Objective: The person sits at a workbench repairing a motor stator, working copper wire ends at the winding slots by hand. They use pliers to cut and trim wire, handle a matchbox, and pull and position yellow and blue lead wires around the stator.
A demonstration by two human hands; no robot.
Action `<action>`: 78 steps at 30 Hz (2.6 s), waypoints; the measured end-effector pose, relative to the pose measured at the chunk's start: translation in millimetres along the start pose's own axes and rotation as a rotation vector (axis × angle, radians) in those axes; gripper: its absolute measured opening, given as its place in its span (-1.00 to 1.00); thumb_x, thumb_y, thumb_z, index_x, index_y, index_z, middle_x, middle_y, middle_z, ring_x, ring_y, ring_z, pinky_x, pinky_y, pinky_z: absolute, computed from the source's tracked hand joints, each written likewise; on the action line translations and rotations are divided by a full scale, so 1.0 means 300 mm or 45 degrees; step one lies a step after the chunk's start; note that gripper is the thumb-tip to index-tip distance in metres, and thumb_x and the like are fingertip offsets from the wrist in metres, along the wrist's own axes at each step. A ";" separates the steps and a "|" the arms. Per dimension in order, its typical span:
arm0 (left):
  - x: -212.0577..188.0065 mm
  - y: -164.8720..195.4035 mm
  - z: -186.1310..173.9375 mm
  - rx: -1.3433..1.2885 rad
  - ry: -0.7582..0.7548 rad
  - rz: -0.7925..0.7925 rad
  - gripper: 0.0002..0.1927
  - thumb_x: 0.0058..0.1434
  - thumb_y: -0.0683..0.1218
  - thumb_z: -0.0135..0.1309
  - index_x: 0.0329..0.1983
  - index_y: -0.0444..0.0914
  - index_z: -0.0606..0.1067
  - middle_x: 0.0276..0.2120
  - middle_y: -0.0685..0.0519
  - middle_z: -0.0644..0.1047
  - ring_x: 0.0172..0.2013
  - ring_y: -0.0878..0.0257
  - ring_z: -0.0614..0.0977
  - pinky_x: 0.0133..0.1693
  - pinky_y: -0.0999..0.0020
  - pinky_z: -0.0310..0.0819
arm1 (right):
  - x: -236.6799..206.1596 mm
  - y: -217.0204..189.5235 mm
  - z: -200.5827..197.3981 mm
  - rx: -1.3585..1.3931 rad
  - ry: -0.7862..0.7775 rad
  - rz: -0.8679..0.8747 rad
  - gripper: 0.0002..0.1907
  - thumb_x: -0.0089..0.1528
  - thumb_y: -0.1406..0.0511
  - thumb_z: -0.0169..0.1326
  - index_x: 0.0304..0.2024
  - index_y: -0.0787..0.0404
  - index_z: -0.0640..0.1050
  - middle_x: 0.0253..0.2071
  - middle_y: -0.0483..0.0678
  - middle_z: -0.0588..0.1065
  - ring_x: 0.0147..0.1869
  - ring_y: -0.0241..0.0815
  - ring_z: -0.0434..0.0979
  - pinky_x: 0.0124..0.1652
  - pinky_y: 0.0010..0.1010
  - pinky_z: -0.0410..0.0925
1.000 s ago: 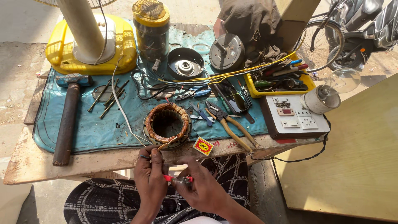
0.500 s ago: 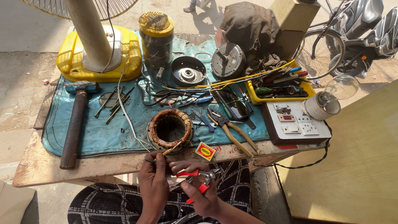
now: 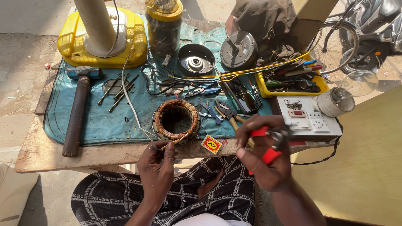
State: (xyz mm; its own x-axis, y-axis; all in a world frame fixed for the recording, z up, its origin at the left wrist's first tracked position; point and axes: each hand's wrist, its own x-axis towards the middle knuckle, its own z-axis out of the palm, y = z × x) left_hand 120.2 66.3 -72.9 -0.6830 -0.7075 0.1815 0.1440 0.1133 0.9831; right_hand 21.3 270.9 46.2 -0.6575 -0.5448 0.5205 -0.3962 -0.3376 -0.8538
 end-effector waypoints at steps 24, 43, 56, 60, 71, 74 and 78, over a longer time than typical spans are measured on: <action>0.035 0.060 0.002 0.356 -0.043 0.254 -0.86 0.34 -0.18 0.12 -0.28 -0.39 0.54 -0.44 -0.02 0.61 -0.44 0.31 0.66 -0.38 0.45 0.49 | -0.135 0.442 0.197 0.404 -0.337 0.875 -0.27 0.02 0.53 0.04 0.30 0.39 0.36 -0.02 -0.09 0.48 0.07 -0.33 0.49 0.11 -0.43 0.41; 0.031 0.051 0.006 0.369 -0.037 0.217 -0.86 0.36 -0.15 0.10 -0.28 -0.34 0.52 -0.46 0.02 0.63 -0.42 0.34 0.69 -0.38 0.45 0.54 | -0.136 0.494 0.224 0.490 -0.375 0.916 -0.42 0.05 0.46 0.01 0.17 0.35 0.41 -0.31 -0.23 0.38 -0.34 -0.48 0.30 -0.40 -0.60 0.20; 0.039 0.027 0.019 0.380 0.007 0.266 -0.84 0.39 -0.16 0.08 -0.30 -0.34 0.50 -0.48 0.02 0.57 -0.48 0.34 0.61 -0.40 0.41 0.48 | -0.153 0.536 0.243 0.553 -0.390 0.794 -0.54 0.15 0.48 0.00 0.13 0.37 0.43 -0.27 -0.23 0.40 -0.28 -0.50 0.32 -0.33 -0.62 0.22; 0.037 0.017 0.037 0.368 0.040 0.219 -0.84 0.39 -0.15 0.07 -0.28 -0.34 0.48 -0.51 0.03 0.56 -0.50 0.34 0.59 -0.43 0.41 0.46 | -0.158 0.546 0.241 0.570 -0.370 0.783 -0.52 0.12 0.51 0.00 0.13 0.38 0.43 -0.25 -0.21 0.43 -0.25 -0.48 0.36 -0.30 -0.60 0.26; 0.032 0.014 0.043 0.260 0.035 0.237 -0.86 0.43 -0.17 0.02 -0.23 -0.35 0.47 -0.47 0.04 0.58 -0.45 0.45 0.60 -0.41 0.53 0.48 | -0.154 0.481 0.216 0.765 -0.419 1.002 -0.01 -0.06 0.49 -0.02 0.50 0.26 0.16 0.00 -0.11 0.41 -0.01 -0.36 0.41 -0.05 -0.54 0.34; 0.028 0.016 0.037 0.270 0.028 0.262 -0.85 0.44 -0.17 0.02 -0.24 -0.35 0.47 -0.46 0.05 0.58 -0.44 0.45 0.60 -0.40 0.53 0.48 | -0.153 0.486 0.219 0.683 -0.433 0.955 -0.03 -0.05 0.49 -0.01 0.49 0.31 0.19 -0.03 -0.11 0.39 -0.06 -0.35 0.37 -0.10 -0.54 0.32; 0.024 0.015 0.033 0.279 0.026 0.278 -0.85 0.43 -0.17 0.03 -0.25 -0.35 0.46 -0.47 0.07 0.55 -0.46 0.45 0.57 -0.42 0.52 0.46 | -0.150 0.495 0.222 0.680 -0.434 0.911 -0.05 -0.05 0.50 -0.01 0.46 0.31 0.21 -0.01 -0.13 0.39 -0.01 -0.37 0.38 -0.04 -0.56 0.31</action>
State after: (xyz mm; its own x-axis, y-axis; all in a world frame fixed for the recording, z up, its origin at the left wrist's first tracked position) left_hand 108.8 68.5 -66.9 -0.6379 -0.6635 0.3911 0.1267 0.4105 0.9030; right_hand 34.7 194.2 -103.4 -0.3752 -0.9237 -0.0779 0.4272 -0.0977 -0.8988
